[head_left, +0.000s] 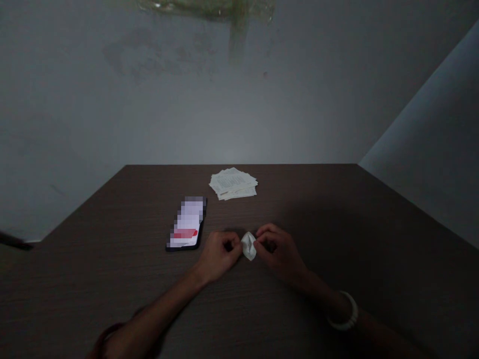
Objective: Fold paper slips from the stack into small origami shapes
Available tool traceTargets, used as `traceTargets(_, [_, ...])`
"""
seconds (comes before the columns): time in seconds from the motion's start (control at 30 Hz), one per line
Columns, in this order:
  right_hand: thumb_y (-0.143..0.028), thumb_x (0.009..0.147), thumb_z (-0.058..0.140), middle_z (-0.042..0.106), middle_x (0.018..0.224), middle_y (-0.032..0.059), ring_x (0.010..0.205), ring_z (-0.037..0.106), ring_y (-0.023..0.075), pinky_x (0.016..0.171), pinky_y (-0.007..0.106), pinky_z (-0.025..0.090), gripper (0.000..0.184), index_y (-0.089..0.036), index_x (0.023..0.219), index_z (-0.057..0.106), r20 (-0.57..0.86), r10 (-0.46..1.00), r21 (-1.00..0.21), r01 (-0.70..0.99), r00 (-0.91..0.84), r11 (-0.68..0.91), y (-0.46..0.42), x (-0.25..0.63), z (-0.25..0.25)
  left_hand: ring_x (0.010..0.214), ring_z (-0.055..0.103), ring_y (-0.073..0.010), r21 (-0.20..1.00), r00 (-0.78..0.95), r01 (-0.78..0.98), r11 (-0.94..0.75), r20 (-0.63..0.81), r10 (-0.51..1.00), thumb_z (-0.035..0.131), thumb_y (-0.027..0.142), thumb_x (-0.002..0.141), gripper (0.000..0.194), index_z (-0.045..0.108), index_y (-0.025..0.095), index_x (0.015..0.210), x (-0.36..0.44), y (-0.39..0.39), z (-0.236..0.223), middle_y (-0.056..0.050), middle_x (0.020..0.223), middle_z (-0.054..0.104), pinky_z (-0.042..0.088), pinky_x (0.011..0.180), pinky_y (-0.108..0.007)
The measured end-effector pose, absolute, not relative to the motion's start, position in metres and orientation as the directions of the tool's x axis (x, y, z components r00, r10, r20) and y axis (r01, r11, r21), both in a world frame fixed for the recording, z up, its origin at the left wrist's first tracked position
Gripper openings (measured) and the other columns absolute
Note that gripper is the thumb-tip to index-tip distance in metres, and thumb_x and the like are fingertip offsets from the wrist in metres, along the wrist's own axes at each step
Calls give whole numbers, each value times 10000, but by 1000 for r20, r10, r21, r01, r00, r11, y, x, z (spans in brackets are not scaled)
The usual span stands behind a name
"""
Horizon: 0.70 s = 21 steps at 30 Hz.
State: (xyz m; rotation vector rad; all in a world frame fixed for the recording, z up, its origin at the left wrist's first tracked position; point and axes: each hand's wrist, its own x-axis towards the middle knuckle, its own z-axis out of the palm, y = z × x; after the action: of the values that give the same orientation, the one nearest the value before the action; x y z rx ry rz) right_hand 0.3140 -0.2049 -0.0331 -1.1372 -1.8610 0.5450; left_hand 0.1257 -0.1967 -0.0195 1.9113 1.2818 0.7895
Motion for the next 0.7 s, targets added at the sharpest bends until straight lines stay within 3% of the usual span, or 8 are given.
traceTargets(0.13, [-213,823,627,641,875,35,698,595,136,588,239,468,37,-206,811,661,491,849,-678,527,-194,512,-206,318,-33,517,432,-107,864,276,464,-197,71,959,512,296,784,275,523,153,549,126,-194,-21,27,533,485,308,501,-213])
traceTargets(0.27, [-235,815,643,612,912,49,807,595,167,686,279,495,179,-228,994,645,629,714,-511,530,-308,677,-210,323,-31,506,409,-104,911,212,393,-123,41,976,528,337,781,310,485,159,531,127,-192,-23,37,518,439,305,493,-213])
traceTargets(0.47, [-172,839,619,607,908,42,764,577,139,636,241,460,130,-237,950,640,657,589,-298,556,-470,776,-212,324,-35,534,418,-108,905,224,394,-161,75,972,534,333,807,315,500,153,550,125,-191,-26,35,537,444,323,518,-216])
traceTargets(0.7, [-135,874,552,622,937,59,843,593,162,699,257,484,149,-224,952,642,622,623,-229,652,-473,723,-204,335,-32,562,480,-131,865,219,454,-213,123,968,468,354,880,341,599,144,647,122,-193,-21,16,576,515,339,526,-228])
